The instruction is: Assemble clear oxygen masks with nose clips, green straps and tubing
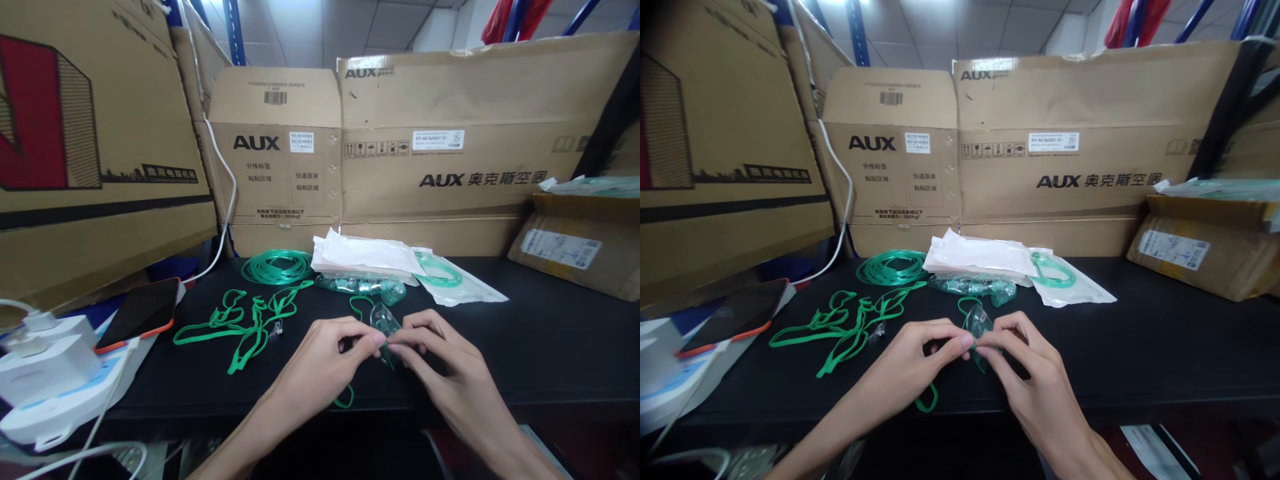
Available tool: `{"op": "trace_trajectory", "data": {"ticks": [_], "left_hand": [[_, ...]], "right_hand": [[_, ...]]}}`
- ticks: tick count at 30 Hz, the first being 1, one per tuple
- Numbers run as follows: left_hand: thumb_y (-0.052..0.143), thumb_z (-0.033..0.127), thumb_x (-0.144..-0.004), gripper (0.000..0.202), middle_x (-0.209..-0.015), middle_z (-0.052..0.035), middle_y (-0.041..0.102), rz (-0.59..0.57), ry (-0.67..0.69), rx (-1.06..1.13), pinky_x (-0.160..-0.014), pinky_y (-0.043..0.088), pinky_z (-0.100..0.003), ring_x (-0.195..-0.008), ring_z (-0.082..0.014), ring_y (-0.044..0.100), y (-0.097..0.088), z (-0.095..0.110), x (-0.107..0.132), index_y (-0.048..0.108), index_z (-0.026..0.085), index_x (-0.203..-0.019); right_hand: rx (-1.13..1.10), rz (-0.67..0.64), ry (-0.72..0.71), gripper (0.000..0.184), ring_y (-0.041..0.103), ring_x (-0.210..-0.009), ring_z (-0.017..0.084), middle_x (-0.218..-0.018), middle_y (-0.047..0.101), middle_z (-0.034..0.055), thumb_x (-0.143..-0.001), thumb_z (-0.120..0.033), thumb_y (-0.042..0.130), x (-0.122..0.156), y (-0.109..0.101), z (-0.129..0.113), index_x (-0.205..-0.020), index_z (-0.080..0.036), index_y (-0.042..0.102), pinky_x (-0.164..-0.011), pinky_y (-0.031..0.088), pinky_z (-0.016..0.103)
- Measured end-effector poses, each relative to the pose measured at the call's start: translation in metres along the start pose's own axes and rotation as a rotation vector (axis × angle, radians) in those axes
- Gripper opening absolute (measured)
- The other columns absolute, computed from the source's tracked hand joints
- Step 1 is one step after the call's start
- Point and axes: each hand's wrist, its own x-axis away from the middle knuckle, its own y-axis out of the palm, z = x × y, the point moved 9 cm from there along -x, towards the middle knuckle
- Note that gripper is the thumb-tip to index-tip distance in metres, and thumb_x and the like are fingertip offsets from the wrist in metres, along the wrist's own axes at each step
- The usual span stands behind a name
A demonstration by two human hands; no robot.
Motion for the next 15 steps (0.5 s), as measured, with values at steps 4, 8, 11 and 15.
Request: {"op": "trace_trajectory", "data": {"ticks": [4, 8, 11, 15], "left_hand": [[0.054, 0.043, -0.104, 0.035, -0.091, 0.0027, 0.079, -0.045, -0.039, 0.040, -0.080, 0.046, -0.025, -0.088, -0.0194, 0.070, 0.004, -0.004, 0.001, 0.082, 0.023, -0.095], [0.062, 0.048, -0.099, 0.030, -0.093, 0.0035, 0.080, -0.060, -0.065, 0.034, -0.077, 0.045, -0.026, -0.086, -0.0203, 0.068, 0.005, -0.010, 0.001, 0.083, 0.028, -0.105], [0.062, 0.048, -0.098, 0.029, -0.091, 0.0038, 0.080, -0.066, -0.082, 0.037, -0.073, 0.044, -0.025, -0.082, -0.0193, 0.066, 0.005, -0.012, 0.000, 0.083, 0.028, -0.102], [0.061, 0.046, -0.099, 0.029, -0.087, 0.0046, 0.079, -0.077, -0.079, 0.031, -0.070, 0.042, -0.023, -0.080, -0.0174, 0.062, 0.006, -0.011, -0.001, 0.083, 0.028, -0.100]], "right_hand": [[-0.058, -0.030, 0.018, 0.014, 0.059, -0.083, 0.014, -0.097, 0.059, 0.0011, -0.100, -0.014, 0.062, 0.001, 0.003, 0.002, -0.100, -0.026, 0.068, -0.073, 0.048, 0.026], [-0.075, -0.031, 0.013, 0.014, 0.060, -0.085, 0.014, -0.097, 0.060, 0.0002, -0.100, -0.014, 0.062, 0.001, 0.002, 0.000, -0.101, -0.027, 0.068, -0.074, 0.048, 0.025], [-0.097, -0.050, 0.041, 0.013, 0.060, -0.084, 0.013, -0.097, 0.060, -0.0007, -0.101, -0.015, 0.062, 0.000, 0.003, 0.002, -0.099, -0.027, 0.067, -0.076, 0.047, 0.025], [-0.132, -0.081, 0.106, 0.012, 0.060, -0.086, 0.014, -0.096, 0.062, -0.0014, -0.103, -0.020, 0.060, 0.000, 0.003, 0.007, -0.094, -0.026, 0.065, -0.078, 0.046, 0.026]]}}
